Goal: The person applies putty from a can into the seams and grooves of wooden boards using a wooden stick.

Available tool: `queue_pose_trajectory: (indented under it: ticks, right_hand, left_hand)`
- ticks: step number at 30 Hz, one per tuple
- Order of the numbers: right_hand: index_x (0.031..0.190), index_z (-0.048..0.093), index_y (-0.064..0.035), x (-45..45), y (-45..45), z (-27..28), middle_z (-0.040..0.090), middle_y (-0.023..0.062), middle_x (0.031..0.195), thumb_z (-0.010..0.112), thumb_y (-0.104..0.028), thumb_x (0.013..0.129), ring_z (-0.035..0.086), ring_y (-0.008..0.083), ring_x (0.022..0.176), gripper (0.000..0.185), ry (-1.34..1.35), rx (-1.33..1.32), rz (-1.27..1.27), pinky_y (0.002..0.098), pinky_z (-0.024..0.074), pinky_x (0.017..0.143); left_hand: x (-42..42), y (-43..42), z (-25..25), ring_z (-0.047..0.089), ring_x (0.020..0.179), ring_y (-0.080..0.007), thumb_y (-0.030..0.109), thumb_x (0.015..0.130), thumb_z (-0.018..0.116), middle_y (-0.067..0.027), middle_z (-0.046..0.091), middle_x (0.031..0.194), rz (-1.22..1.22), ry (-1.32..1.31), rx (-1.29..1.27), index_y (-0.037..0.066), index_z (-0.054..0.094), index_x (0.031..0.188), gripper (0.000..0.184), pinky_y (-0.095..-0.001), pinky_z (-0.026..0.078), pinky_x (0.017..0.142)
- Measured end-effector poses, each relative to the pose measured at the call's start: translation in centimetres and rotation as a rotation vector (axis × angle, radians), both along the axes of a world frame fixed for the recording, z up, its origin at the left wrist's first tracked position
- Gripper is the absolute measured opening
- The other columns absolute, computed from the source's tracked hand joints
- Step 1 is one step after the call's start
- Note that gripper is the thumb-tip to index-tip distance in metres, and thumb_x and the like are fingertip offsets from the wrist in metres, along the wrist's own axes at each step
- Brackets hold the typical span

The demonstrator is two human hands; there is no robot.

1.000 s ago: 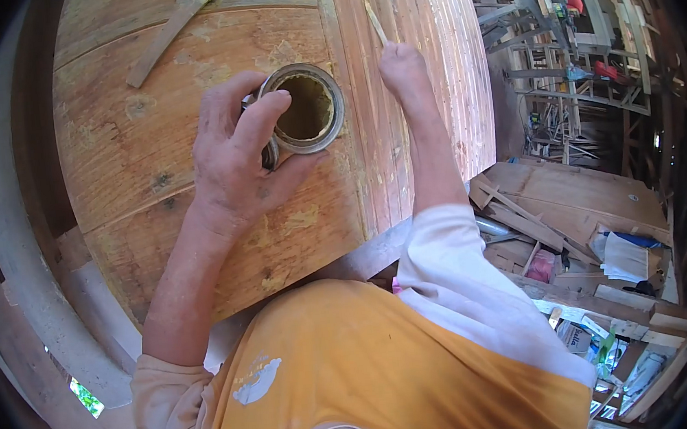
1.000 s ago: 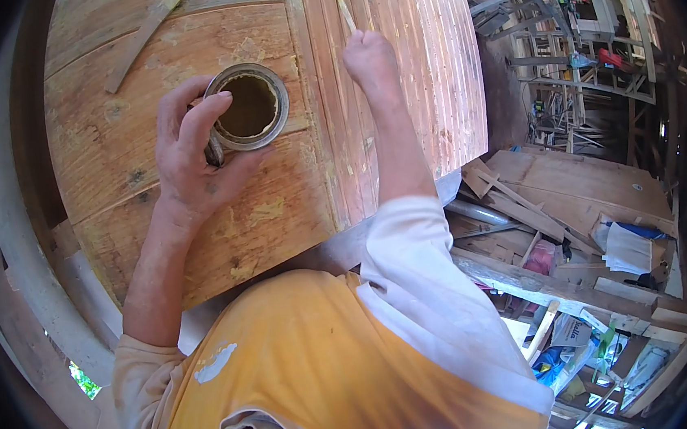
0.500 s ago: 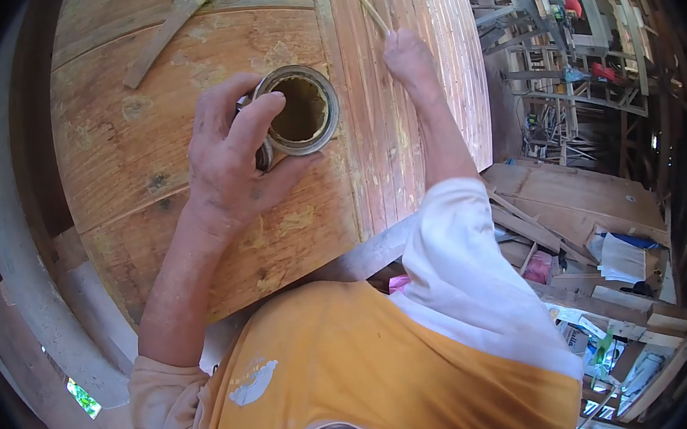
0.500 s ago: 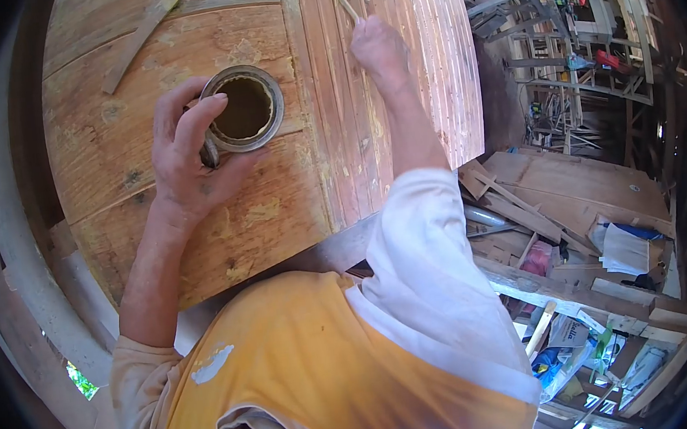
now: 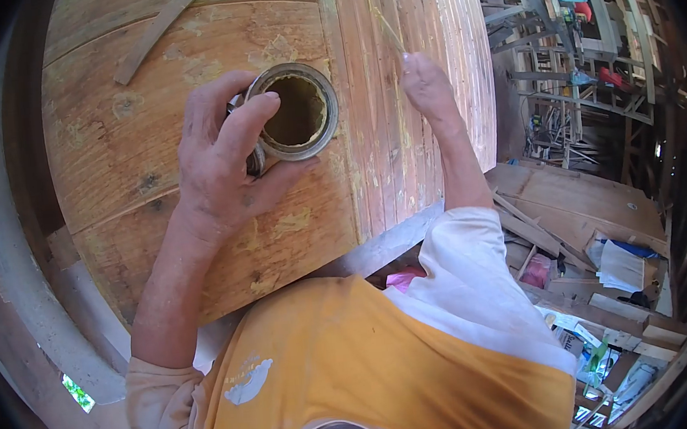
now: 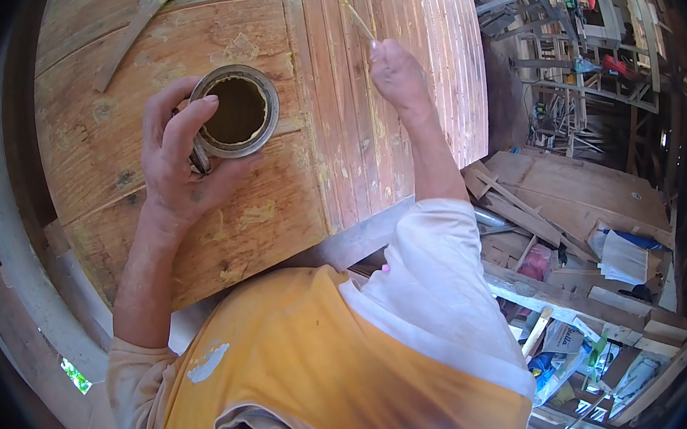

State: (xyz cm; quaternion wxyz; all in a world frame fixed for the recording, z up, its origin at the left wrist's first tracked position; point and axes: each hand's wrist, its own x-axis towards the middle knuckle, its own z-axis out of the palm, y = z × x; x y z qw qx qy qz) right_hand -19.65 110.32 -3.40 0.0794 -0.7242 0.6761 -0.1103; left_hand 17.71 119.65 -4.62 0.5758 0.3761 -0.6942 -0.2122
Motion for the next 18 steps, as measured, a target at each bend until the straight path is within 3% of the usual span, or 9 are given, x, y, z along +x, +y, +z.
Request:
queue_pose_trajectory:
  ticks: [1,4,7,8,11,14,18]
  right_hand:
    - [0.09,0.056,-0.0015,0.0,1.2,0.2,0.051,0.0113,0.07,0.048,-0.038,0.107,0.054,0.0233,0.065,0.041,-0.15,-0.021,-0.015,0.04,0.0448,0.064]
    - [0.091,0.057,-0.0006,0.9,5.4,0.3,0.045,0.0022,0.071,0.049,-0.034,0.107,0.046,0.0119,0.068,0.038,-0.253,-0.034,-0.088,0.0326,0.041,0.063]
    - [0.091,0.058,-0.0002,2.0,8.7,-0.9,0.046,0.0022,0.071,0.048,-0.033,0.107,0.047,0.0134,0.067,0.038,-0.348,-0.039,-0.236,0.0334,0.0421,0.063]
    - [0.094,0.059,0.0011,2.0,9.3,-1.3,0.049,0.005,0.071,0.048,-0.03,0.107,0.049,0.0145,0.068,0.036,-0.311,-0.049,-0.2,0.0344,0.0431,0.063]
    - [0.093,0.056,0.0023,2.7,9.5,-1.7,0.064,0.0276,0.084,0.051,-0.022,0.104,0.065,0.0432,0.08,0.027,-0.157,-0.047,-0.246,0.0506,0.0497,0.073]
    - [0.092,0.054,0.0016,3.1,9.3,-1.6,0.064,0.0286,0.086,0.052,-0.024,0.103,0.063,0.0465,0.082,0.027,0.022,-0.027,-0.322,0.0517,0.0499,0.074]
    - [0.092,0.053,0.0,3.8,9.5,-2.0,0.065,0.0242,0.082,0.059,-0.024,0.101,0.065,0.0427,0.079,0.027,0.008,-0.123,-0.335,0.0508,0.0502,0.074]
  left_hand:
    - [-0.1,0.0,0.0,0.06,0.107,-0.0351,0.014,0.059,0.095,-0.0169,0.06,0.123,0.009,0.016,-0.006,0.01,0.061,0.123,0.073,-0.0435,0.053,0.086]
    - [-0.3,0.1,0.1,0.061,0.107,-0.0354,0.015,0.059,0.095,-0.0169,0.061,0.123,0.018,0.017,-0.007,0.011,0.061,0.123,0.073,-0.0434,0.053,0.088]
    - [-0.4,0.0,-0.1,0.061,0.108,-0.0358,0.016,0.058,0.096,-0.0171,0.061,0.123,0.026,0.012,-0.019,0.011,0.061,0.123,0.074,-0.0438,0.053,0.089]
    - [-0.4,0.1,-0.1,0.061,0.108,-0.0358,0.016,0.058,0.096,-0.0171,0.061,0.123,0.03,0.006,-0.017,0.011,0.061,0.123,0.074,-0.0439,0.053,0.089]
    - [-0.3,0.2,-0.1,0.061,0.108,-0.0357,0.017,0.057,0.097,-0.0171,0.061,0.123,0.036,-0.006,-0.012,0.011,0.062,0.123,0.074,-0.0442,0.053,0.09]
    - [-0.4,0.2,0.0,0.061,0.109,-0.0356,0.018,0.057,0.097,-0.017,0.061,0.122,0.04,-0.001,-0.009,0.01,0.063,0.122,0.073,-0.044,0.053,0.09]
    - [-0.1,0.3,-0.1,0.062,0.112,-0.0342,0.017,0.06,0.097,-0.018,0.061,0.124,0.034,-0.021,-0.005,0.009,0.062,0.126,0.074,-0.0421,0.054,0.092]
